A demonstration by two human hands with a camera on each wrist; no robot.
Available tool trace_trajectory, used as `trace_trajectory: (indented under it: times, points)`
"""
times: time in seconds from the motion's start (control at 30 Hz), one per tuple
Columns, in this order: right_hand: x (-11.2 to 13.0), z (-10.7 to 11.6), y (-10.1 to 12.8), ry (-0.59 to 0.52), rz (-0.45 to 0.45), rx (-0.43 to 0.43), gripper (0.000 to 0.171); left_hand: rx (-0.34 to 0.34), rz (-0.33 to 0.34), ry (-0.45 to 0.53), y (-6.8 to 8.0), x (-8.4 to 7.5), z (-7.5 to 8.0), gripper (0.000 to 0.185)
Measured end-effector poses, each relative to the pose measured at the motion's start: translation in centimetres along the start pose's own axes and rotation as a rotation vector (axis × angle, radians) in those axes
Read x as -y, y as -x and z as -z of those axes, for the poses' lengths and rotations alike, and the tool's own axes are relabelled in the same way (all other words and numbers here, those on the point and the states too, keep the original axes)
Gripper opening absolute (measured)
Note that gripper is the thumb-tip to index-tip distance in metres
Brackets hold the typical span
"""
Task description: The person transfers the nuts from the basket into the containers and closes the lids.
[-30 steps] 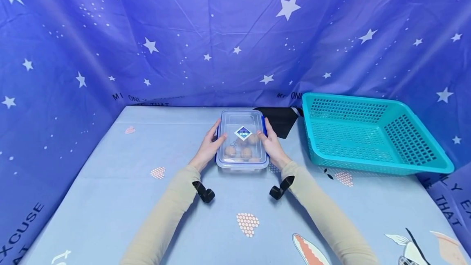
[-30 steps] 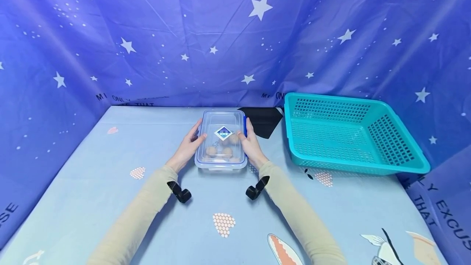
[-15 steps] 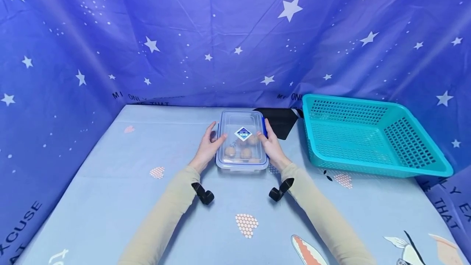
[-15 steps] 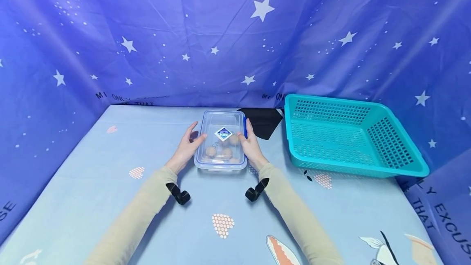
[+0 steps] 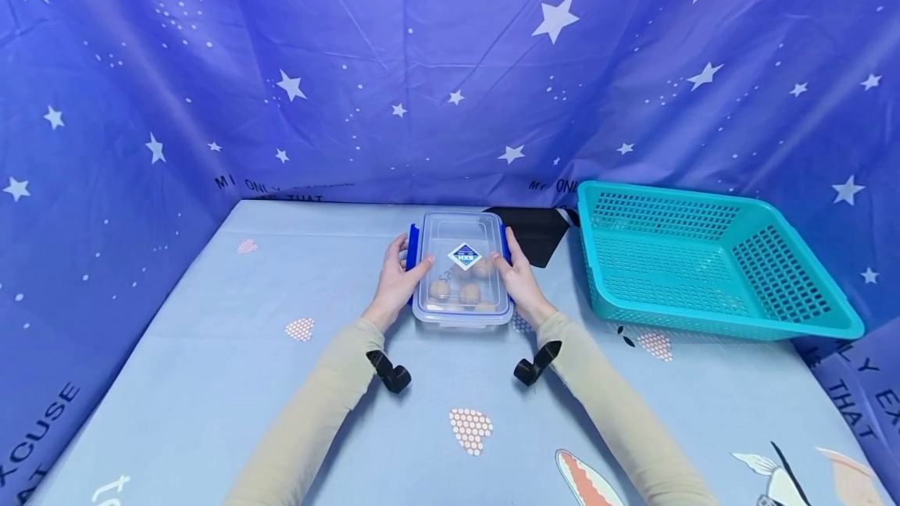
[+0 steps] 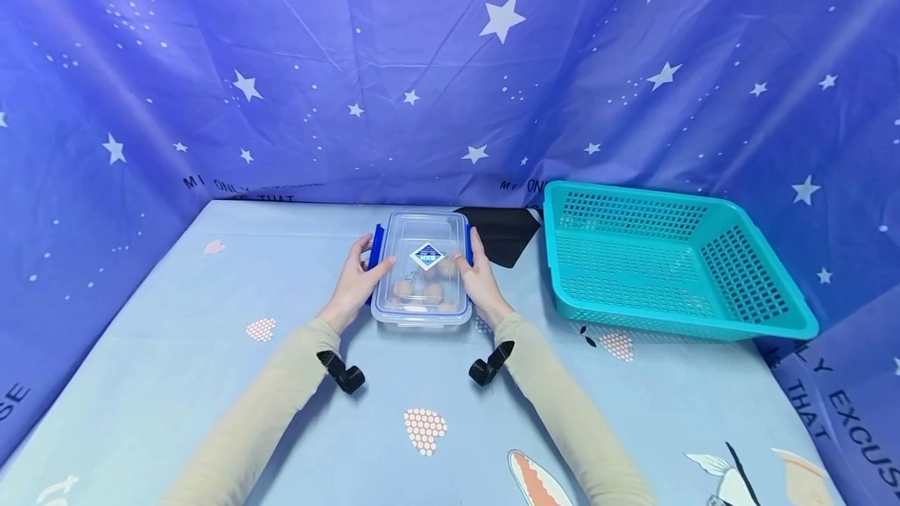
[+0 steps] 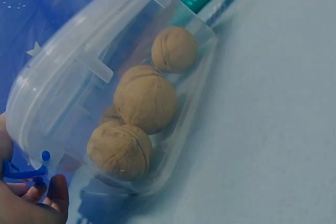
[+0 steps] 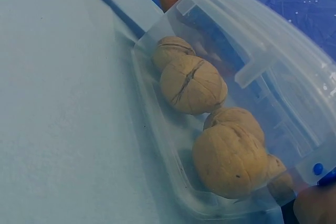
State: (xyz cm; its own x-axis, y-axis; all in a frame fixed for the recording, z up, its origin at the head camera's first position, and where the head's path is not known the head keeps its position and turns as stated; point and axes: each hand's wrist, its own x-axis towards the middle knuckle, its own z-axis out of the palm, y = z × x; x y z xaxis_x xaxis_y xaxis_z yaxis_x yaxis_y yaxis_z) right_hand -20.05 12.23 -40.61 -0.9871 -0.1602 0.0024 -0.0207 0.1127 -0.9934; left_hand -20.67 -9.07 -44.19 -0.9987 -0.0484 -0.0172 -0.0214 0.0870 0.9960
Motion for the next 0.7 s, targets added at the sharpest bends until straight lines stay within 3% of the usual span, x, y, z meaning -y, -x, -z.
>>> trace_trajectory:
  times: [0.27,0.43,0.7]
  points:
    - [-0.08,-0.04,-0.01,-0.026,0.004,-0.004,0.062,0.05,-0.01,-0.02,0.06,-0.37,-0.64,0.068]
    - [-0.11,-0.07,0.04,-0.042,-0.005,-0.003,0.062,0.124,0.024,-0.051,0.04,-0.34,-0.8,0.068]
    - [-0.19,-0.06,-0.08,-0.058,-0.007,-0.002,0.063,0.184,0.043,0.05,-0.17,-0.32,-0.79,0.078]
